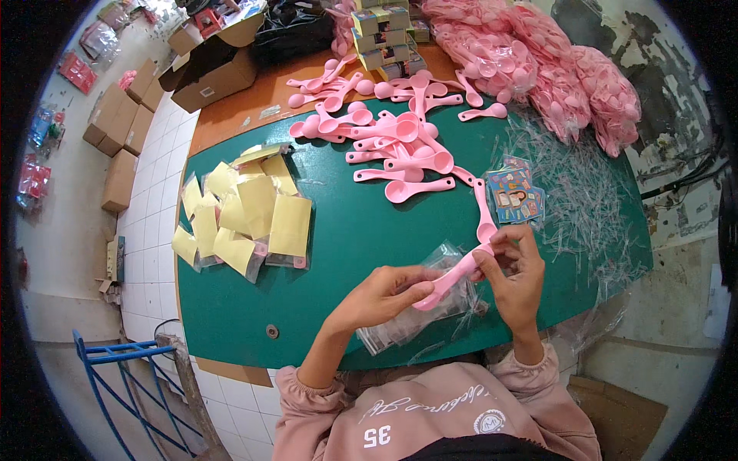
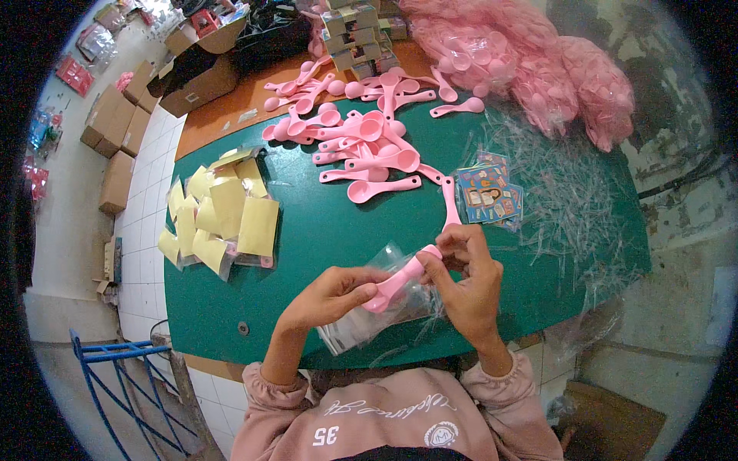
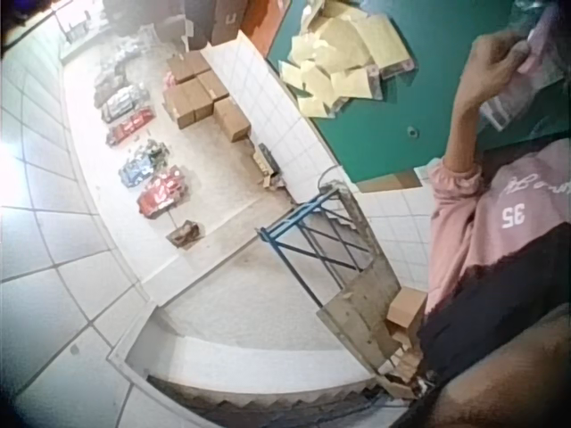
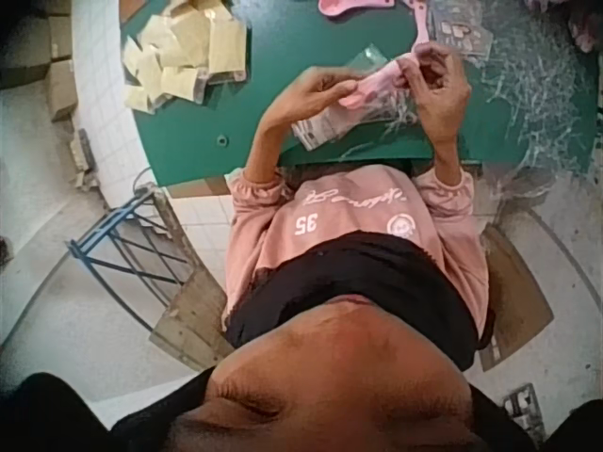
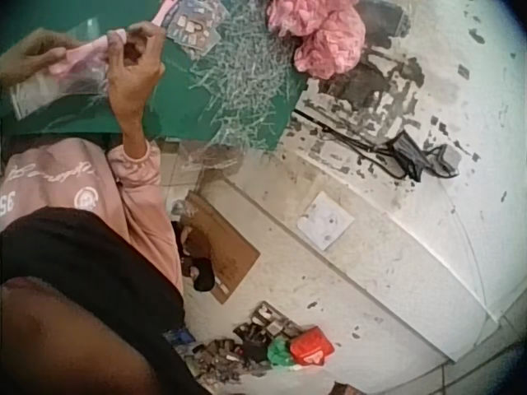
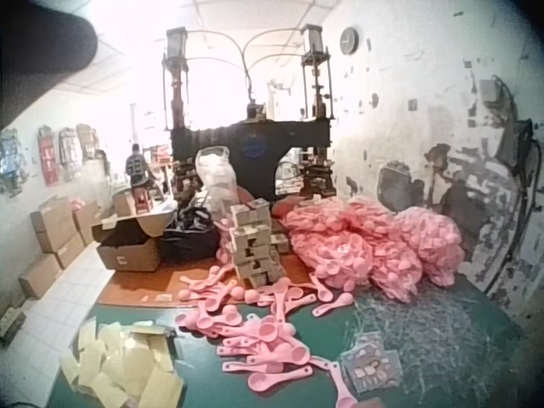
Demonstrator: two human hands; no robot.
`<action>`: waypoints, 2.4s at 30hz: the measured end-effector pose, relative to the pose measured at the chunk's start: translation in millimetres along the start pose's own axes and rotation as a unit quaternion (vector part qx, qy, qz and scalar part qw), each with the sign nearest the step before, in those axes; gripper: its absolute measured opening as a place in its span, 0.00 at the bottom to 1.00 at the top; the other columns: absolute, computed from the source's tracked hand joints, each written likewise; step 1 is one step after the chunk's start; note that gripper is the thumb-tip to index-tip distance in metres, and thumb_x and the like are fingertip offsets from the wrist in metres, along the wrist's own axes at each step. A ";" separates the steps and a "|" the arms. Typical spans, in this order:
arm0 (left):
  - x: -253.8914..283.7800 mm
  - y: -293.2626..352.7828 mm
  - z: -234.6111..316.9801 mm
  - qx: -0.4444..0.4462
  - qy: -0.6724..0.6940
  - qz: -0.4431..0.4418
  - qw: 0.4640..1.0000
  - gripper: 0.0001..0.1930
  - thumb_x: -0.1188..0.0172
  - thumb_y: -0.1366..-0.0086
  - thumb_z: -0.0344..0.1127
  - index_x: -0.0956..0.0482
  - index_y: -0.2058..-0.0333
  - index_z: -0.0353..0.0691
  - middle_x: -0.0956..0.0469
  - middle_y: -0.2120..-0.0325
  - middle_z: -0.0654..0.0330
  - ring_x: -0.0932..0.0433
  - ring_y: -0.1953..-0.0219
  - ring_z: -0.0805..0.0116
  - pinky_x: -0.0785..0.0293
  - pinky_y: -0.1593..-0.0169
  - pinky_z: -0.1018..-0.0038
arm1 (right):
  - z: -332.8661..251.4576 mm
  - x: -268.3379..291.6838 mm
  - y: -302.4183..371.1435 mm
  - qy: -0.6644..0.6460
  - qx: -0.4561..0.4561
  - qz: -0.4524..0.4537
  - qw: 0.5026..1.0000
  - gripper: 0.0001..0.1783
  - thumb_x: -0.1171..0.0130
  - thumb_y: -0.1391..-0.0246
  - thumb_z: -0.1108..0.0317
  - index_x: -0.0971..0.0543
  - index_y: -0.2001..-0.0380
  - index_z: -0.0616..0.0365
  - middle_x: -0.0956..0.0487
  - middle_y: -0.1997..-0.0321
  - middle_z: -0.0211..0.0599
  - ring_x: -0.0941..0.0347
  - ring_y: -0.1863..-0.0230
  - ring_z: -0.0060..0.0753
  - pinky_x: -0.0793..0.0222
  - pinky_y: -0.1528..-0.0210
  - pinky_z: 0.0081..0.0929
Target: The person places pink plastic spoons and small printed cards into clear plastic bags, then seals each bag and sets it aside. The process is repeated continuously throughout the clip.
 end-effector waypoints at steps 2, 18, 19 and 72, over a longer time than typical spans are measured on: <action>-1.7 1.8 -0.2 0.028 -0.041 -0.021 0.999 0.15 0.51 0.36 0.38 0.26 0.58 0.32 0.24 0.72 0.64 0.32 0.70 0.82 0.34 0.66 0.84 | 1.4 2.2 2.9 0.028 0.026 0.025 0.999 0.08 0.45 0.49 0.74 0.30 0.65 0.65 0.25 0.77 0.34 0.27 0.76 0.20 0.31 0.76 0.15; 7.6 33.7 48.4 -0.318 0.094 0.058 0.942 0.17 0.52 0.37 0.41 0.22 0.64 0.32 0.22 0.66 0.46 0.25 0.56 0.53 0.41 0.45 0.57 | 75.7 114.0 -90.7 0.498 0.063 0.070 0.862 0.19 0.41 0.57 0.63 0.25 0.62 0.63 0.27 0.66 0.43 0.31 0.62 0.37 0.36 0.61 0.31; 9.8 35.0 50.2 -0.319 0.093 0.059 0.941 0.17 0.52 0.37 0.41 0.22 0.64 0.32 0.22 0.66 0.46 0.25 0.56 0.53 0.41 0.45 0.57 | 80.9 114.5 -94.4 0.548 0.041 0.046 0.834 0.18 0.40 0.58 0.65 0.25 0.63 0.65 0.26 0.71 0.42 0.30 0.65 0.34 0.36 0.63 0.27; 5.2 8.1 40.5 -0.102 0.025 0.155 0.982 0.12 0.53 0.36 0.30 0.24 0.60 0.31 0.25 0.60 0.56 0.26 0.62 0.73 0.25 0.64 0.79 | 7.5 60.2 -32.1 0.013 -0.116 -0.194 0.974 0.13 0.40 0.57 0.77 0.24 0.65 0.64 0.24 0.72 0.32 0.28 0.73 0.21 0.31 0.71 0.17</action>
Point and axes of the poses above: each hand's wrist, its own y-axis away from the middle knuckle, its own x-axis out of the back of the hand, z = x × y, the point moved 4 cm from there along -y, towards the middle knuckle
